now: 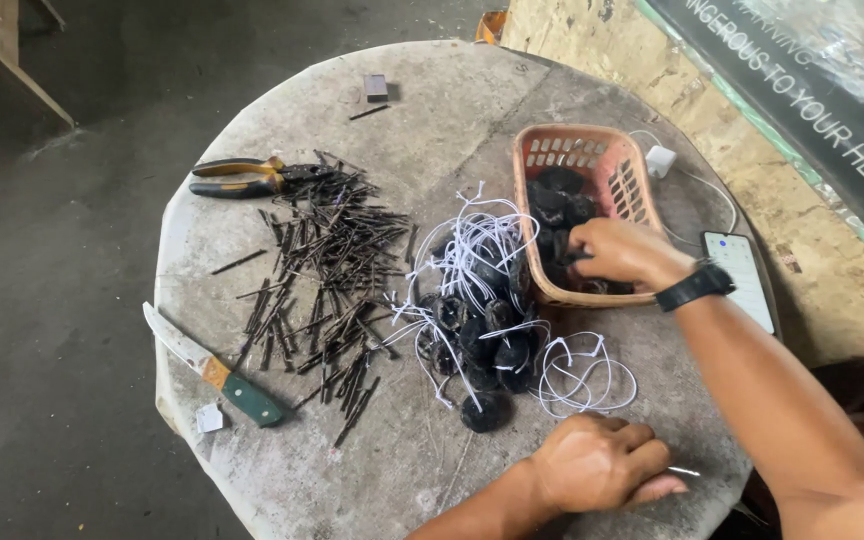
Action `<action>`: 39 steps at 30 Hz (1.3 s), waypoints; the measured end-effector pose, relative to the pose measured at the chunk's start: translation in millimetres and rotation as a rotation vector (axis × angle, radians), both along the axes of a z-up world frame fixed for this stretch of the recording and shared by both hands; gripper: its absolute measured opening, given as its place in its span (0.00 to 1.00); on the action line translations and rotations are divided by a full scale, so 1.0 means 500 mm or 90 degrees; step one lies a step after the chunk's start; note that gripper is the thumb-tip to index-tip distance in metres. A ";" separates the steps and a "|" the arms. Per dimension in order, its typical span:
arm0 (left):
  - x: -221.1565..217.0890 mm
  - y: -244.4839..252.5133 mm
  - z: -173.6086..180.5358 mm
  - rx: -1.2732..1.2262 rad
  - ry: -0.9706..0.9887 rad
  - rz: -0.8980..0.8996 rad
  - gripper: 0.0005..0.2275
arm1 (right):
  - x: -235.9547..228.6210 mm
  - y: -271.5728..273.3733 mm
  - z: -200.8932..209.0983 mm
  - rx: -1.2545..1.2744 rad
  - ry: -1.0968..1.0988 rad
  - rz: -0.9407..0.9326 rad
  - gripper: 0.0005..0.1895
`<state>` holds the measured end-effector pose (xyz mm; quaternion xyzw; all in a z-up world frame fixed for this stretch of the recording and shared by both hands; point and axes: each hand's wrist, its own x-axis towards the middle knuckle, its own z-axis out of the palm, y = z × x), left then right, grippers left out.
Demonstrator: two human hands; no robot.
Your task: A person is sitting at a workshop table, repeatedly picking up small black circular bases and tying thin white strings to them.
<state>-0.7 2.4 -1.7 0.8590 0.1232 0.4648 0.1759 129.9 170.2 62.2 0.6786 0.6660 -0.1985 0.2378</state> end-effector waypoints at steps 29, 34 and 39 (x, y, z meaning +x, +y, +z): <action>-0.018 0.030 0.006 -0.123 0.012 0.021 0.08 | 0.064 -0.183 0.010 0.295 0.892 -0.322 0.08; -0.033 0.055 0.034 -0.087 -0.032 0.191 0.08 | 0.034 -0.271 -0.013 0.357 0.949 -0.373 0.03; -0.033 0.057 0.027 -0.108 -0.046 0.172 0.13 | 0.036 -0.337 -0.050 0.358 0.811 -0.367 0.06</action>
